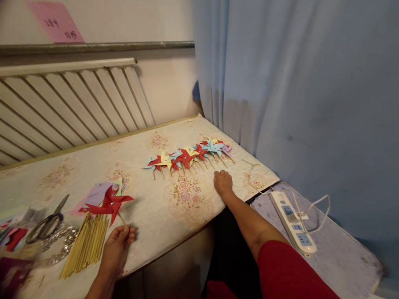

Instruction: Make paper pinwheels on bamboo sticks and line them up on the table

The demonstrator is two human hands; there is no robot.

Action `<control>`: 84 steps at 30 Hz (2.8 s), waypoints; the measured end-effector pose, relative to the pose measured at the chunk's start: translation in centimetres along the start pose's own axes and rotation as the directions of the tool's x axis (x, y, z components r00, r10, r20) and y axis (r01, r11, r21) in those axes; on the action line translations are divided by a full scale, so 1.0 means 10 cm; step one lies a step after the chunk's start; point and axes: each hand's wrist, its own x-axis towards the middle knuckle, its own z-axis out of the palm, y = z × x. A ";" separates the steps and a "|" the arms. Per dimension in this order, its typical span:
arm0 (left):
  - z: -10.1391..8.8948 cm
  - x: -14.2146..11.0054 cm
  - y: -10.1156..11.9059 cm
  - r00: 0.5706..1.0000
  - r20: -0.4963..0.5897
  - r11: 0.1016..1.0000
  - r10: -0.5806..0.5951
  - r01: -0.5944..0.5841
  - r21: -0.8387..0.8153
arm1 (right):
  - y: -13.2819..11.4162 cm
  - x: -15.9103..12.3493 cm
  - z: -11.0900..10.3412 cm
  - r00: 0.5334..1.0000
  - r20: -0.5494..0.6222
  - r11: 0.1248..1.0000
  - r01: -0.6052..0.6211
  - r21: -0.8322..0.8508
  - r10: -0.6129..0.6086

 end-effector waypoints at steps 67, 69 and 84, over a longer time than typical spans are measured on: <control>-0.06 0.09 -0.04 0.999 -0.028 0.997 -0.047 0.048 0.063 | -0.01 0.27 0.05 0.986 -0.028 0.985 -0.164 -0.050 0.163; -0.06 0.09 -0.04 0.998 -0.030 0.997 -0.047 0.049 0.065 | -0.02 0.27 0.04 0.987 -0.019 0.986 -0.159 -0.049 0.158; -0.04 0.09 -0.03 0.998 -0.036 0.997 -0.056 0.058 0.055 | -0.02 0.32 0.08 0.982 -0.011 0.981 -0.191 -0.036 0.191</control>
